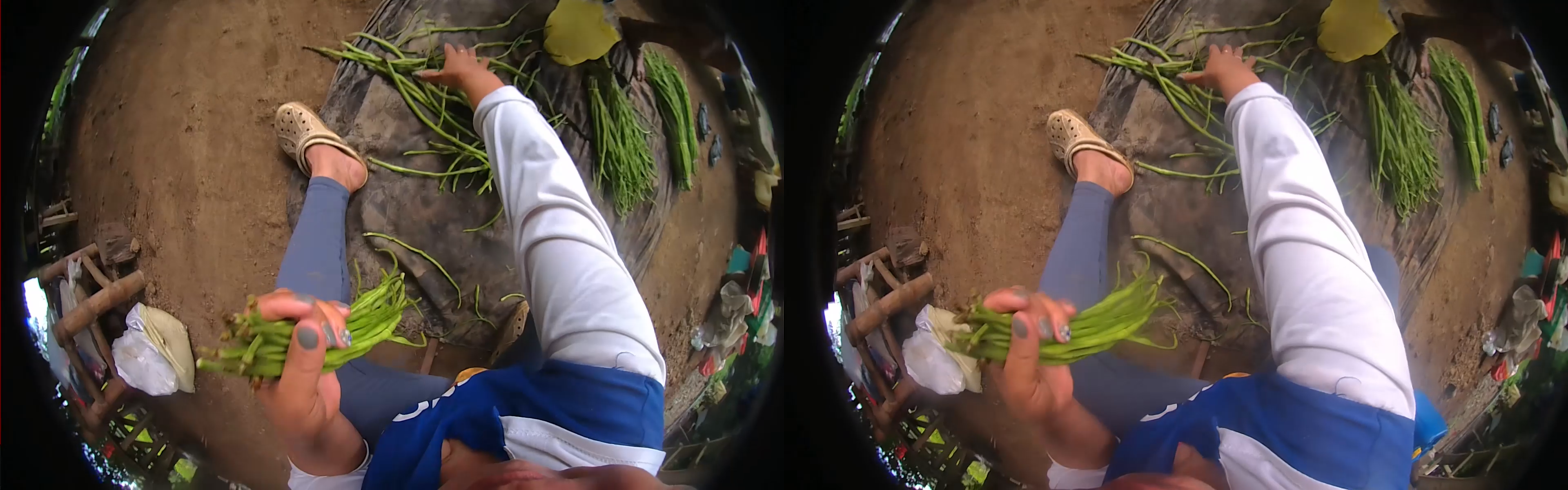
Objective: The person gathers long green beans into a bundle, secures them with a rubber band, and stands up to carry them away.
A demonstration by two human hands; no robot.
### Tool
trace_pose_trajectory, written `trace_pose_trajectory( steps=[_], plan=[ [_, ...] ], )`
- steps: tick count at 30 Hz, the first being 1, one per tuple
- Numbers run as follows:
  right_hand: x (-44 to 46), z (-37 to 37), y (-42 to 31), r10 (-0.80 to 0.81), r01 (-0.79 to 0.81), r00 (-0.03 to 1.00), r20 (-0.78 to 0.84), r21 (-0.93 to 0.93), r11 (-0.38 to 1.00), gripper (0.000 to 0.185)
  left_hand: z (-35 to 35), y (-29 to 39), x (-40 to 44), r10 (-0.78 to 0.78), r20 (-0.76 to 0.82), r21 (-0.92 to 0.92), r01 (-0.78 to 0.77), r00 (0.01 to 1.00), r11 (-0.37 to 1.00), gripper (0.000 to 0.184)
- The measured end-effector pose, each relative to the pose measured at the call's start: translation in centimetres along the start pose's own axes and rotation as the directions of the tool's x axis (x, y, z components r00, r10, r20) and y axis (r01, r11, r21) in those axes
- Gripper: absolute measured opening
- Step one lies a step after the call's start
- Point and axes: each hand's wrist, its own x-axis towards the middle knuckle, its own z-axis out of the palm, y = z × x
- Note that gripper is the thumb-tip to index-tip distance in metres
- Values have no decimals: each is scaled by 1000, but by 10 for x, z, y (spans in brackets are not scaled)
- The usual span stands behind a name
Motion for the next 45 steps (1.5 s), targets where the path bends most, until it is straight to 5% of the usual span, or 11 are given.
trace_pose_trajectory(
  steps=[6, 18, 21, 24, 27, 28, 30, 36, 40, 43, 45],
  plan=[
    [-65, 39, -18, -251, 239, 955, -157, -94, 966, 91, 11, 8, 16, 15, 47, 57, -18, 999, 998, 21],
    [-284, 49, 27, -242, 306, 933, 267, -230, 924, 26, 0, -8, -9, -68, -17, -160, 64, 998, 985, 22],
    [-301, 34, 0, -146, 469, 415, 898, -74, 880, 48, -1, -14, -11, -66, 10, -164, 67, 998, 984, 21],
    [-320, 11, 23, -305, -1, 479, 823, 348, 938, 46, -1, -21, -12, -61, -18, -129, 58, 998, 990, 20],
    [-271, 33, 65, 18, -350, 742, 670, 364, 863, 29, -4, -26, -15, -82, -23, -133, 79, 996, 988, 17],
    [-259, 47, 94, 27, -113, 964, 263, 316, 942, 22, -4, -28, -15, -84, -29, -139, 80, 996, 987, 17],
    [-250, 50, 124, 337, -307, 939, -69, 273, 912, 27, -6, -30, -16, -79, -26, -135, 75, 997, 988, 15],
    [-221, 98, 163, 400, -432, 902, 165, 299, 851, 44, 4, -27, -11, -45, -82, -139, 33, 996, 990, 15],
    [-185, 78, 156, 208, -173, 856, 473, -118, 978, 34, 9, -31, -7, -59, -46, -109, 54, 997, 993, 17],
    [-191, 62, 141, 401, -432, 883, 243, 755, 494, 24, 10, -33, -3, -61, 17, -116, 63, 998, 991, 18],
    [-204, 21, 118, 248, -310, 936, 250, 918, 246, 21, 11, -37, -2, -81, 1, -137, 80, 997, 987, 18]
  ],
)
